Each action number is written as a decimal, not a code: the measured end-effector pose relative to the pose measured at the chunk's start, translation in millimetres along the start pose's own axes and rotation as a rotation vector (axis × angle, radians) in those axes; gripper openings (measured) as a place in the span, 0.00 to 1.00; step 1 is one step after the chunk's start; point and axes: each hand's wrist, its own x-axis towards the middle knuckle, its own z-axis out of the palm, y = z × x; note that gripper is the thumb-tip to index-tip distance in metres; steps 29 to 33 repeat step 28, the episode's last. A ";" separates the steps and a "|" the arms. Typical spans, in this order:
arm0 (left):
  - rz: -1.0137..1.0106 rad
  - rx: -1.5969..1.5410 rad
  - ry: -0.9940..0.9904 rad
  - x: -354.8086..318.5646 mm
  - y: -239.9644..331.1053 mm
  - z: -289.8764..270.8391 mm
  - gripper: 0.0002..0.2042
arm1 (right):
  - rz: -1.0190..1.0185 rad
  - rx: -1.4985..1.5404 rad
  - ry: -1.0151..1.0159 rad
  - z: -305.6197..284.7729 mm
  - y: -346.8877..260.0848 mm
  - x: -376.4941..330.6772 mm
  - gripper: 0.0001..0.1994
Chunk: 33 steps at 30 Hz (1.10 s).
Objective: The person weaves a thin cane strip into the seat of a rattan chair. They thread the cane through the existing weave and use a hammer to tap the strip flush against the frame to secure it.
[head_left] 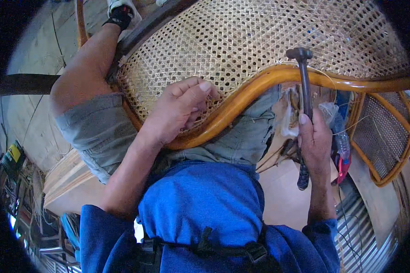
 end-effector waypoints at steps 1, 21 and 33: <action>0.006 -0.007 -0.001 0.7 -0.2 0.1 0.11 | -0.009 0.000 0.011 0.6 0.1 -0.7 0.13; 0.073 0.102 0.051 3.4 -8.5 -0.5 0.14 | 0.036 -0.056 -0.062 27.8 13.3 -1.1 0.15; 0.400 0.829 0.251 -17.1 -1.8 31.9 0.24 | -0.292 0.126 -0.081 81.2 13.5 -37.9 0.24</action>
